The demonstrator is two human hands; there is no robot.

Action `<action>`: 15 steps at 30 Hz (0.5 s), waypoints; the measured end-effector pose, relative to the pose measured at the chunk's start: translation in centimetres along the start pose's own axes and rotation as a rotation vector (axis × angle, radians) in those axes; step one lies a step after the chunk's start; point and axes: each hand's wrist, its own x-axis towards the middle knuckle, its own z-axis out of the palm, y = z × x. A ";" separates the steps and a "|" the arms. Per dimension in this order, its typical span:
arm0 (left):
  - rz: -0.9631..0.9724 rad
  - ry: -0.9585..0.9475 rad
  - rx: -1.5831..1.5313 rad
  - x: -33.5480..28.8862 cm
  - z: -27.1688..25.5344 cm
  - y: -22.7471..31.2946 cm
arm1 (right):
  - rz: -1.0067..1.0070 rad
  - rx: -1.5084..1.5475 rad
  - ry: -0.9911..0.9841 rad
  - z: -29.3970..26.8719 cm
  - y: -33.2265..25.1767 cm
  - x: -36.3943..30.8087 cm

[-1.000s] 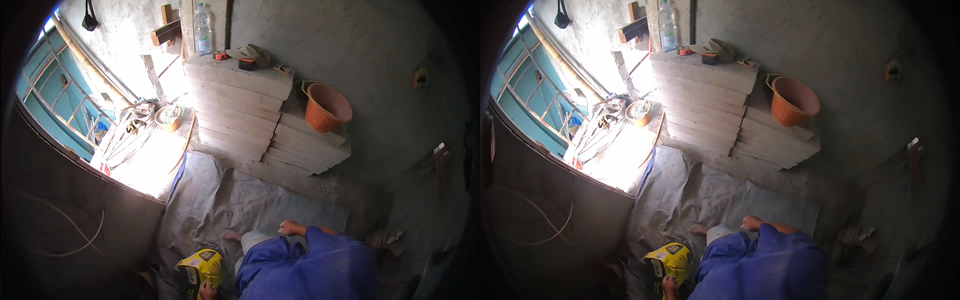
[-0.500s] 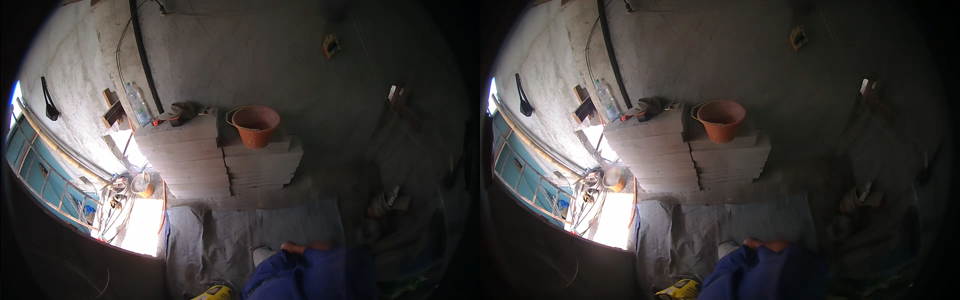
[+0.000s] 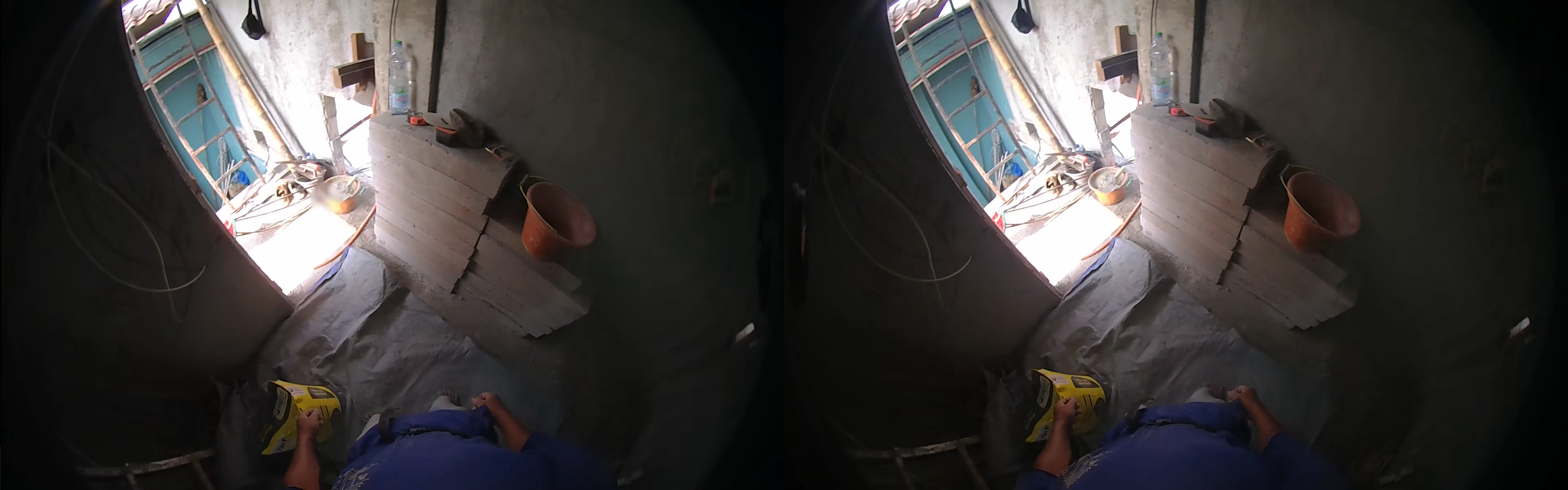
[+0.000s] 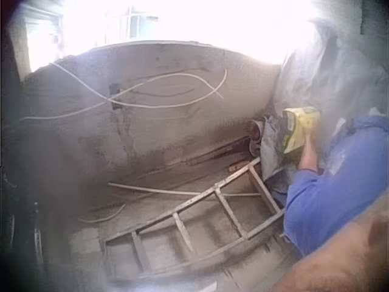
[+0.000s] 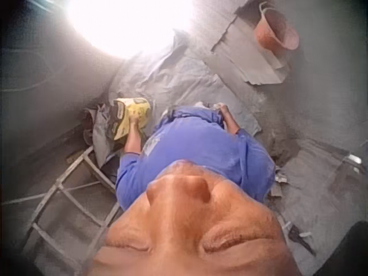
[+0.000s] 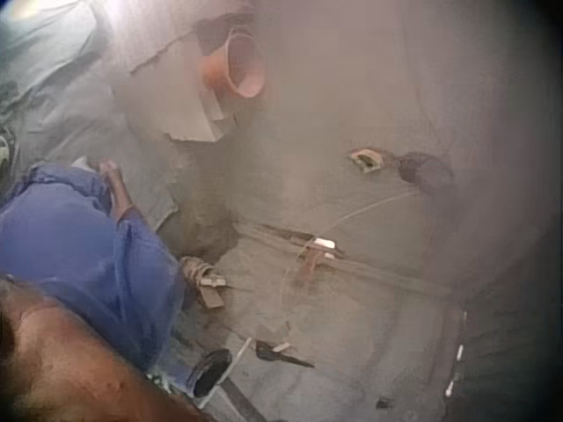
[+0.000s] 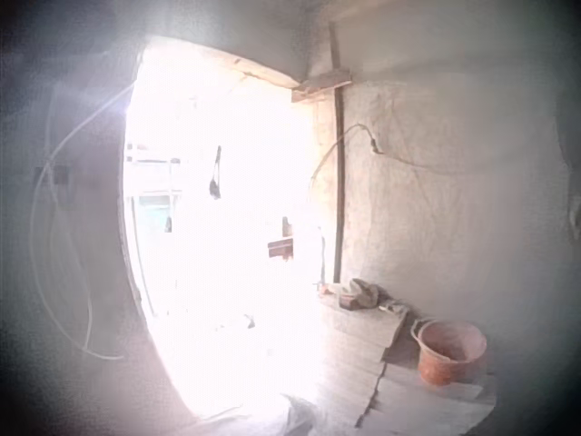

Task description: The person moves a tarp and picks up a yellow and black cement bag, then uses a knife to cut the bag open. The person handles the bag and knife repeatedly to open the top.

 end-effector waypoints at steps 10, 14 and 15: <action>-0.206 0.023 0.233 -18.6 13.4 -3.5 | 0.007 -0.353 -0.106 -13.7 3.7 5.0; -0.191 -0.115 0.082 -24.6 18.9 -8.1 | 0.026 -0.474 -0.233 -16.0 0.4 5.9; -0.160 -0.073 -0.064 -25.9 20.1 -9.3 | 0.016 -0.473 -0.265 -16.1 -0.9 6.1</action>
